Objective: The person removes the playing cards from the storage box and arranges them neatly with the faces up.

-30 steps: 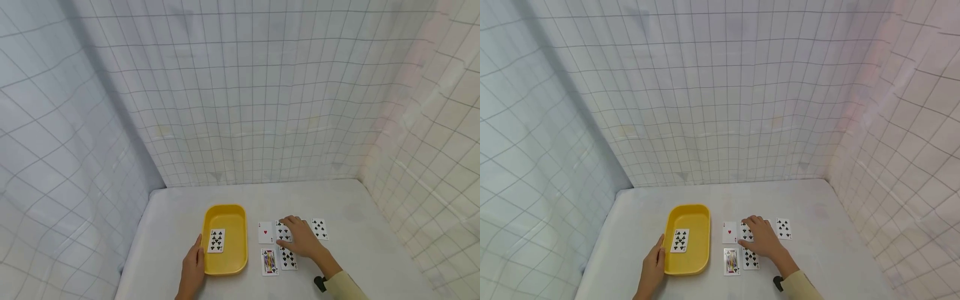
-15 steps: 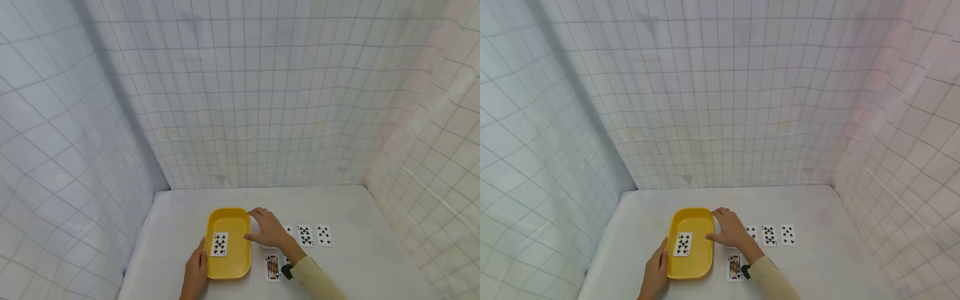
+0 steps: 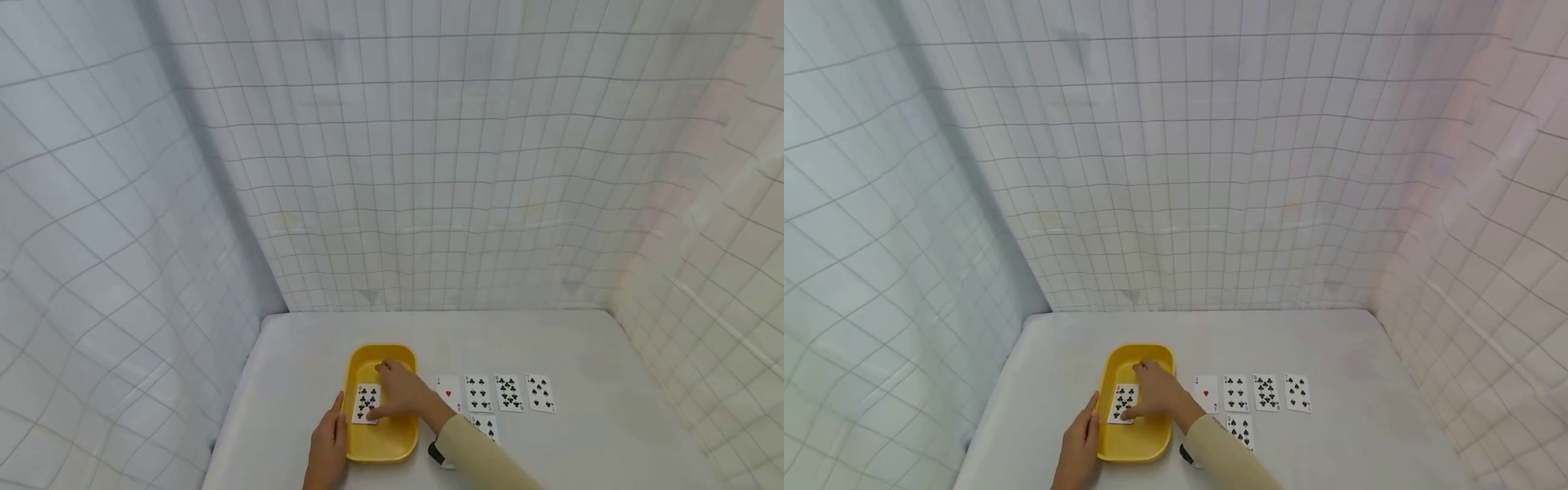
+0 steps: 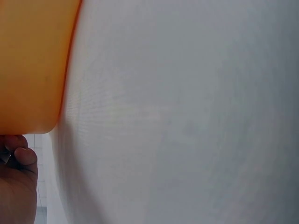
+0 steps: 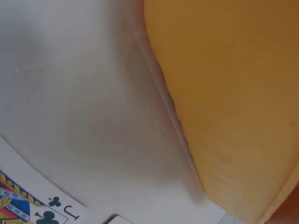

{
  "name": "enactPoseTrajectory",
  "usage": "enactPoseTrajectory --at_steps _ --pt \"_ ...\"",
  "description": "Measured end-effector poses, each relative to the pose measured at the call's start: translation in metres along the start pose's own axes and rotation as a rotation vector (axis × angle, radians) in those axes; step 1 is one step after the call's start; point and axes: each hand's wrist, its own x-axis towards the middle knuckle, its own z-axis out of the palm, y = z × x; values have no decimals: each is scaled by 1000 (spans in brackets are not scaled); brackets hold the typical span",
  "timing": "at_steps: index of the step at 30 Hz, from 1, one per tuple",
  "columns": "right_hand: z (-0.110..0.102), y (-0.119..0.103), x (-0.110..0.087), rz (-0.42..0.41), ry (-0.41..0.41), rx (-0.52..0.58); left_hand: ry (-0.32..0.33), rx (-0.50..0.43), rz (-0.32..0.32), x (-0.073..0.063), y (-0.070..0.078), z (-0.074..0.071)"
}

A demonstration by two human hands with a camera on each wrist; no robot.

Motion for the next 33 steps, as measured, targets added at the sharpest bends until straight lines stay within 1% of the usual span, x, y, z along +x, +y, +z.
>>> enactPoseTrajectory --at_steps 4,7,10,13,20,26,30,33 --pt "5 -5 5 1 -63 -101 -11 11 -24 -1 1 1" --pt "7 -9 5 3 -93 -195 -6 28 -13 -1 1 2" --pt "10 -11 5 -2 -100 -270 13 24 7 -1 0 2" --pt "13 -11 6 -12 -81 -303 24 14 13 0 0 2" --pt "19 -9 7 -26 -58 -315 3 -11 -13 0 1 1" --pt "20 -6 6 -33 -47 -290 -5 7 -20 -1 1 2" --pt "14 -7 5 -50 -50 -245 -5 1 -12 -1 1 2" --pt "5 -8 4 -71 -29 -228 1 -2 1 1 0 1"
